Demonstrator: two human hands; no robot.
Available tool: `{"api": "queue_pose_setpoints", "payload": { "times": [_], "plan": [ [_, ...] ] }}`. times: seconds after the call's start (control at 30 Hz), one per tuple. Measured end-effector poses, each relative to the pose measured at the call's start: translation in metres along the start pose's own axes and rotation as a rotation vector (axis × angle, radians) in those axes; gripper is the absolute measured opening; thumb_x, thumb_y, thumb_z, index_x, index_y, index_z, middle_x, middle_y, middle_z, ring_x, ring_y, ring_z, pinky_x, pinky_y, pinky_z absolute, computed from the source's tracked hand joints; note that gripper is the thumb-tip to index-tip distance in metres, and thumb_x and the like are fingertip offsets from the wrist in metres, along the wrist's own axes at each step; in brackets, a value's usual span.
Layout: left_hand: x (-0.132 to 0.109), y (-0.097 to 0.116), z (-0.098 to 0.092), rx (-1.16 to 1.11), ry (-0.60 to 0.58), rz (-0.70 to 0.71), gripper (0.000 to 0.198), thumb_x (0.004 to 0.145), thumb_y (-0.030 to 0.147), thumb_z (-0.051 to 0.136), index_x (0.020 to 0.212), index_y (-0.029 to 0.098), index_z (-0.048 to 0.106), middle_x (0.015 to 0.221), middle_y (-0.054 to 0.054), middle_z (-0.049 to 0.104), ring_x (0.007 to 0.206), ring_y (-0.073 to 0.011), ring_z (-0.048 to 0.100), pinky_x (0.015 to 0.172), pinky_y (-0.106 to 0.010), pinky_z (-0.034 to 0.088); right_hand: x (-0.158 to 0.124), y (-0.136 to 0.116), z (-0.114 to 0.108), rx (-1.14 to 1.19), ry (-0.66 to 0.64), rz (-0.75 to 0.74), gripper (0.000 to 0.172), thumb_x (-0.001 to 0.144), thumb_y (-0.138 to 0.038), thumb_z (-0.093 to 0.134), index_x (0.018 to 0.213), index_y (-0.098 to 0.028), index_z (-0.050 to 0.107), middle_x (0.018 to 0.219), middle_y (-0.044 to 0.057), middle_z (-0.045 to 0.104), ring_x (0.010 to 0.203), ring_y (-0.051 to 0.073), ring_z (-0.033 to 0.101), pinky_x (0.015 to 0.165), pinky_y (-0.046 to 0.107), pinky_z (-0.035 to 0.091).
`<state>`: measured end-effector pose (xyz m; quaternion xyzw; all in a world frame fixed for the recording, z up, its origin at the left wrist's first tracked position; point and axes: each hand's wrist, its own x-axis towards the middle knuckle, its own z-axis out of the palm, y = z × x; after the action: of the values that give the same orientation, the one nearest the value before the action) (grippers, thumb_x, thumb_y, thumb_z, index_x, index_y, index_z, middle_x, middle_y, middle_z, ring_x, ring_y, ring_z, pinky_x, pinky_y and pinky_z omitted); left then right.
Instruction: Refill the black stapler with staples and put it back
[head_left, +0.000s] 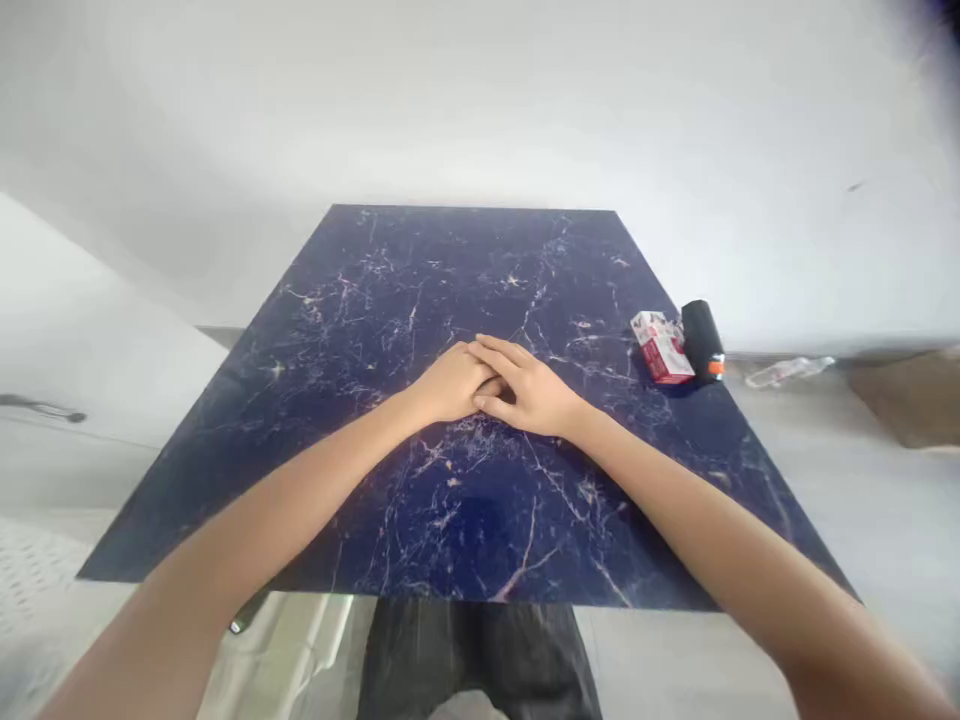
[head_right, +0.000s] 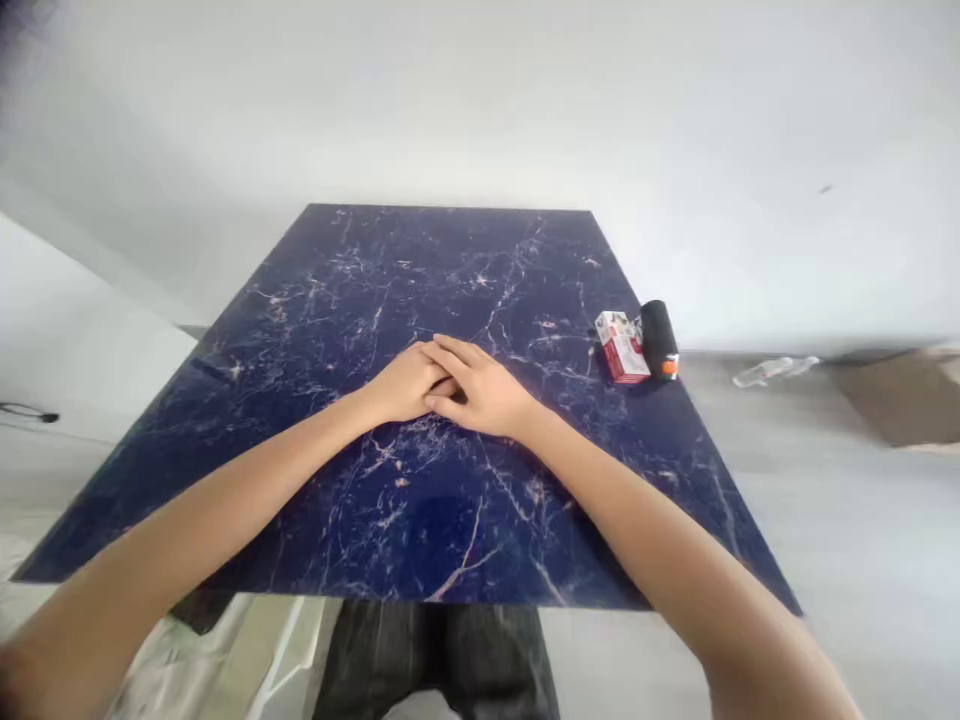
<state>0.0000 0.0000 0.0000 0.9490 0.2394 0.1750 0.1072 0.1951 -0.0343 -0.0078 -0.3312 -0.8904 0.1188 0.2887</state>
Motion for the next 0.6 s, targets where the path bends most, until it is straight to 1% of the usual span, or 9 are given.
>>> {"api": "queue_pose_setpoints", "payload": {
  "times": [0.17,0.27,0.37,0.5,0.6],
  "plan": [
    [-0.0005,0.0018,-0.0009,-0.004,0.015,-0.012,0.022,0.098,0.02,0.055,0.089,0.019,0.075,0.103,-0.007,0.077,0.093,-0.0241,0.07,0.086,-0.041,0.053,-0.0013,-0.0007,-0.0021,0.008,-0.011,0.009,0.071,0.102,-0.054,0.058,0.163,-0.024,0.037,0.166,0.017,0.042,0.152,0.036,0.043,0.122,0.062,0.04],
    [-0.0005,0.0029,-0.0022,0.0,0.013,-0.003,0.023,0.099,0.019,0.054,0.088,0.019,0.074,0.104,-0.007,0.077,0.093,-0.0242,0.07,0.086,-0.041,0.053,-0.0014,-0.0013,-0.0016,0.007,-0.009,0.021,0.071,0.101,-0.054,0.058,0.163,-0.026,0.036,0.166,0.016,0.042,0.152,0.037,0.043,0.122,0.064,0.04],
    [-0.0003,0.0043,-0.0037,-0.004,0.013,-0.003,0.022,0.098,0.017,0.054,0.088,0.019,0.075,0.103,-0.006,0.077,0.093,-0.024,0.07,0.087,-0.042,0.053,-0.0011,-0.0016,-0.0006,-0.001,0.002,0.024,0.07,0.101,-0.054,0.058,0.162,-0.026,0.038,0.165,0.016,0.044,0.151,0.036,0.044,0.122,0.064,0.04],
    [-0.0001,0.0071,-0.0054,-0.011,0.013,-0.018,0.024,0.099,0.016,0.052,0.09,0.018,0.074,0.099,-0.007,0.077,0.088,-0.0227,0.07,0.082,-0.04,0.054,-0.0005,-0.002,-0.0008,-0.006,0.001,0.023,0.069,0.101,-0.053,0.059,0.16,-0.021,0.042,0.164,0.019,0.045,0.15,0.036,0.045,0.122,0.061,0.04],
    [-0.0003,0.0089,-0.0058,-0.025,0.009,-0.03,0.025,0.101,0.018,0.05,0.097,0.017,0.074,0.101,-0.008,0.077,0.089,-0.0229,0.07,0.083,-0.04,0.055,-0.0005,-0.0026,-0.0016,-0.012,-0.002,0.028,0.069,0.101,-0.053,0.06,0.159,-0.02,0.044,0.163,0.019,0.046,0.149,0.037,0.046,0.122,0.062,0.041]
  ]
}}
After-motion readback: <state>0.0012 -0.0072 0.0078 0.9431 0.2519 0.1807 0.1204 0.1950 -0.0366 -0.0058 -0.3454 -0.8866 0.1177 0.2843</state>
